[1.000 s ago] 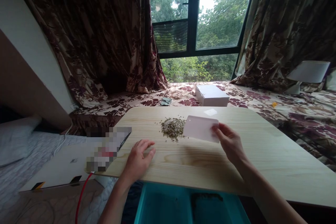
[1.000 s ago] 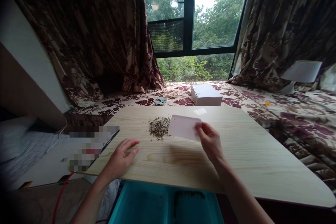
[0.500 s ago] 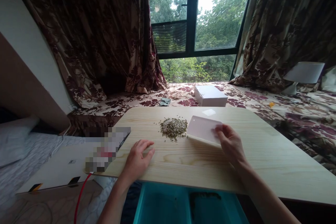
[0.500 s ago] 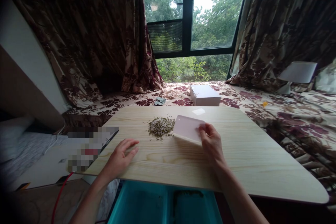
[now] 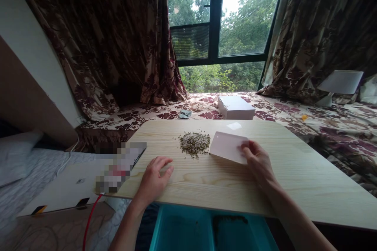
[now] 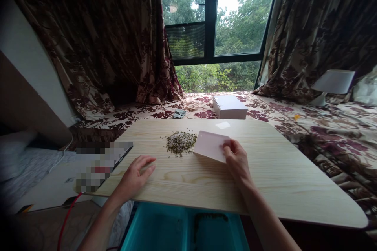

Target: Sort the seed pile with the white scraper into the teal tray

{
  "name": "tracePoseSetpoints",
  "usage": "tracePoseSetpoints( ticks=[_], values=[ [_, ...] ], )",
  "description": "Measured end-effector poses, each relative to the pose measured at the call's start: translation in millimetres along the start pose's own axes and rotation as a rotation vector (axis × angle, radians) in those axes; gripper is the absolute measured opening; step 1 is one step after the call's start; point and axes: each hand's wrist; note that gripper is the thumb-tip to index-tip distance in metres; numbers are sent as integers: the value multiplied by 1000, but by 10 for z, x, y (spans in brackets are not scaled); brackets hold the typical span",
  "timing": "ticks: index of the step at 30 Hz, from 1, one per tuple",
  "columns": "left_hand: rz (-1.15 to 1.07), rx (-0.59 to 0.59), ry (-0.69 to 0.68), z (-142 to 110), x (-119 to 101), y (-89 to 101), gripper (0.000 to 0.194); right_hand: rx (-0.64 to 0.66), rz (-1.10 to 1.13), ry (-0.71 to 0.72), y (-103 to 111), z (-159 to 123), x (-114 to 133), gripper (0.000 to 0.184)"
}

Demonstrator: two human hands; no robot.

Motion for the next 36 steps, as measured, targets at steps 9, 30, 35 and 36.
tracePoseSetpoints(
  ticks=[9, 30, 35, 36],
  values=[
    [5, 0, -2, 4, -8, 7, 26, 20, 1, 21, -10, -10, 4, 26],
    [-2, 9, -1, 2, 6, 1, 25, 54, 39, 23, -31, -39, 35, 31],
    [-2, 12, 3, 2, -3, 6, 26, 47, 44, 63, -54, -26, 21, 35],
    [-2, 11, 2, 3, -4, 6, 26, 56, 47, 67, -62, -21, 13, 36]
  ],
)
Point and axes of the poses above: each hand's wrist, its own z-axis towards the middle knuckle, its own y-axis out of the back of the hand, x = y × z, and after that the axes turned 10 degrees about z, right-handed
